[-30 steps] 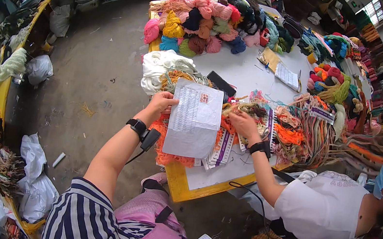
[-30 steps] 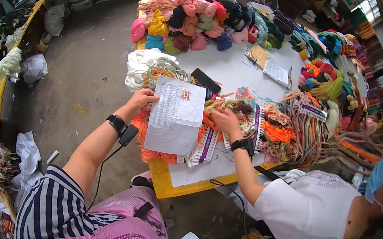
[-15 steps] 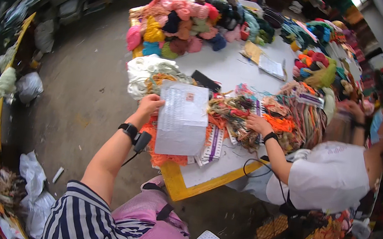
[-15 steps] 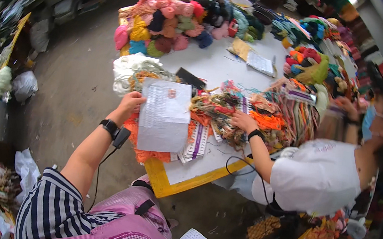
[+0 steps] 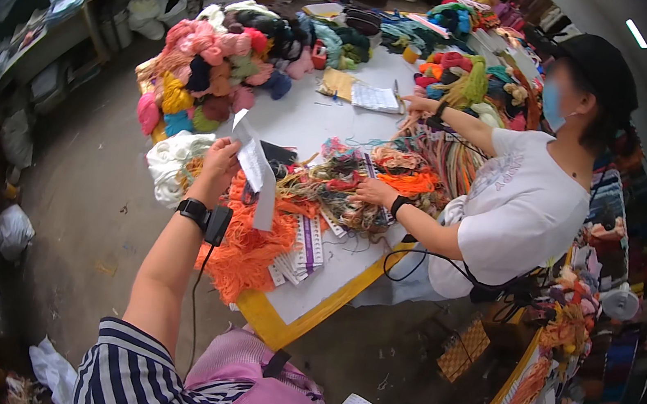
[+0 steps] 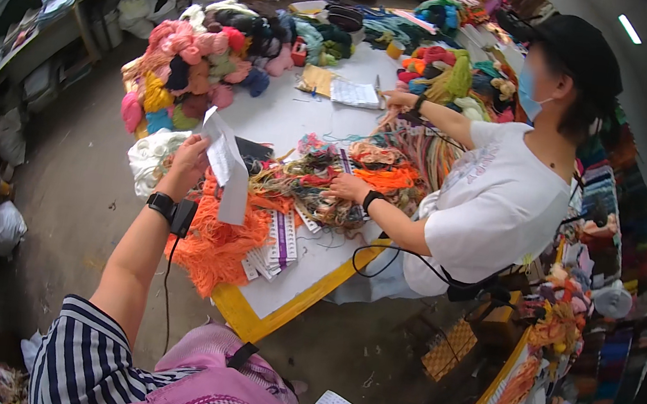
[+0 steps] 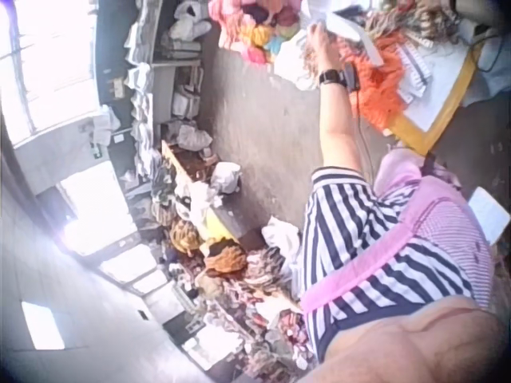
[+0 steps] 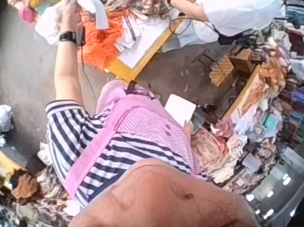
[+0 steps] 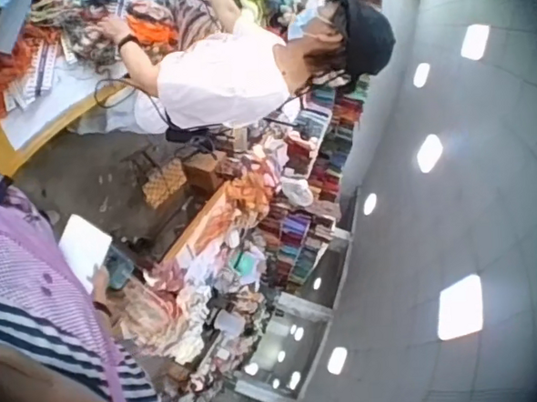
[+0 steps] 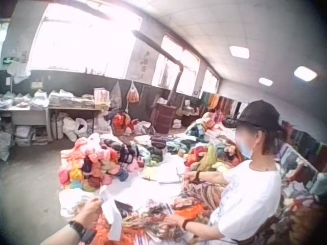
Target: The person compares a document to a thread organizer, writes on a paper, and then separates individual strands of purple thread from a bundle to thread them through the holes of the organizer.
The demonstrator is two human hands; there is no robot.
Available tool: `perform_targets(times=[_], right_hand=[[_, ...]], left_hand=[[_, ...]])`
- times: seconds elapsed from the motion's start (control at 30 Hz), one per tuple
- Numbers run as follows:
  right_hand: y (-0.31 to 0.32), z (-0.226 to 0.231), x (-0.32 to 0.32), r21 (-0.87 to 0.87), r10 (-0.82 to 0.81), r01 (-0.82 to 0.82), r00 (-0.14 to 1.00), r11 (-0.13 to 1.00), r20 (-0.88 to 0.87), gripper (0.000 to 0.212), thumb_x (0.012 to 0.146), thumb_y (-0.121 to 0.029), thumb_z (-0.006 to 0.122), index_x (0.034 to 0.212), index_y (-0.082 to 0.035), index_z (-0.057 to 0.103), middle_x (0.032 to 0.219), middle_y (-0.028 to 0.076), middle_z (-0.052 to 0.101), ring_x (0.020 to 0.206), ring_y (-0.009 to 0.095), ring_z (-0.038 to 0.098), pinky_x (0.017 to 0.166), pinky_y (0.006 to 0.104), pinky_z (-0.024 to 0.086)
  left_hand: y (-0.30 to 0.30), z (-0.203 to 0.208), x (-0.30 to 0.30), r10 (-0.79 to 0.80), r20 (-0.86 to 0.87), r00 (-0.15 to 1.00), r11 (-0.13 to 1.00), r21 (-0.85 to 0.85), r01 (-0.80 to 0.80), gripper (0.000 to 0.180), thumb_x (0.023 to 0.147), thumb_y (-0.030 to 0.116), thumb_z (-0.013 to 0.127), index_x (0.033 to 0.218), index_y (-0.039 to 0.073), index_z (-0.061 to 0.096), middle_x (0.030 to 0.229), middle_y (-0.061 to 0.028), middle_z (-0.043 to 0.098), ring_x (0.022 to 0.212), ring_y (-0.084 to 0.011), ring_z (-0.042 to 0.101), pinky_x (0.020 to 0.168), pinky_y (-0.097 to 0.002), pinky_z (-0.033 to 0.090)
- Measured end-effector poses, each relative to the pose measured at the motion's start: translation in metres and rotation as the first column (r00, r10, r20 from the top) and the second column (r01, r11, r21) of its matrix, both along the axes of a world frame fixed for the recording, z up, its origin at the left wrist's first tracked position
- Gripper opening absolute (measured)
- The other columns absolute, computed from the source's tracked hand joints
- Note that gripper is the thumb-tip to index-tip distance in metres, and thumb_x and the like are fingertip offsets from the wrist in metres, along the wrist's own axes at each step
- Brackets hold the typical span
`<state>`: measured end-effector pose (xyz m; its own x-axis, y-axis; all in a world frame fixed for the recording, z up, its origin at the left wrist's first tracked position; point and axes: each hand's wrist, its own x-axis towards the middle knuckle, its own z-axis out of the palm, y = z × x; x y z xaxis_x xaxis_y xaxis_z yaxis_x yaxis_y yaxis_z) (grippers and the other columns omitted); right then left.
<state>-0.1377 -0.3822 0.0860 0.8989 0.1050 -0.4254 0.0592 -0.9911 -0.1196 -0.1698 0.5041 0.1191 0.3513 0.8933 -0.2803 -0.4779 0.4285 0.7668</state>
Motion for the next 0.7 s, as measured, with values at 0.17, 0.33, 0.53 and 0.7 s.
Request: perform_targets(times=[0.17,0.33,0.53,0.7], right_hand=[[-0.016,-0.005,-0.017,-0.040,0.105,-0.104,0.994,0.994,0.021,0.035,0.092,-0.027,0.047,0.108,0.000,0.063,0.102,0.026,0.061,0.097,0.043,0.055,0.085,0.0475,0.044],[-0.007,-0.002,-0.018,-0.053,0.005,-0.005,1.000,0.999,-0.001,0.036,0.092,-0.029,0.048,0.107,0.001,0.062,0.102,0.026,0.061,0.096,0.043,0.055,0.084,0.0475,0.044],[-0.003,-0.004,-0.025,-0.071,-0.052,0.052,0.999,0.996,-0.003,0.038,0.092,-0.032,0.049,0.106,0.002,0.062,0.102,0.026,0.061,0.096,0.043,0.055,0.083,0.0475,0.044],[-0.007,-0.007,-0.027,-0.069,-0.052,0.052,0.999,0.996,0.002,0.040,0.092,-0.034,0.050,0.105,0.002,0.061,0.101,0.026,0.061,0.095,0.043,0.055,0.082,0.0475,0.044]], left_hand=[[0.013,0.006,0.037,-0.026,0.236,0.972,0.999,-0.012,0.029,0.011,0.092,0.011,0.058,0.102,0.011,0.053,0.096,-0.0029,0.063,0.087,-0.0166,0.064,0.075,-0.0320,0.054],[0.019,-0.056,0.040,0.059,0.071,0.996,0.985,-0.165,-0.047,0.018,0.092,0.009,0.055,0.109,0.011,0.051,0.101,-0.0041,0.060,0.089,-0.0198,0.061,0.073,-0.0376,0.054],[-0.003,-0.104,0.060,0.122,-0.149,0.981,0.945,-0.286,-0.161,0.023,0.091,0.005,0.049,0.113,0.011,0.051,0.106,-0.0050,0.059,0.089,-0.0206,0.061,0.074,-0.0388,0.053],[0.001,-0.126,0.053,-0.051,-0.272,0.961,0.970,-0.241,-0.017,0.029,0.086,0.001,0.050,0.113,0.011,0.049,0.109,-0.0066,0.059,0.097,-0.0240,0.060,0.087,-0.0412,0.050]])
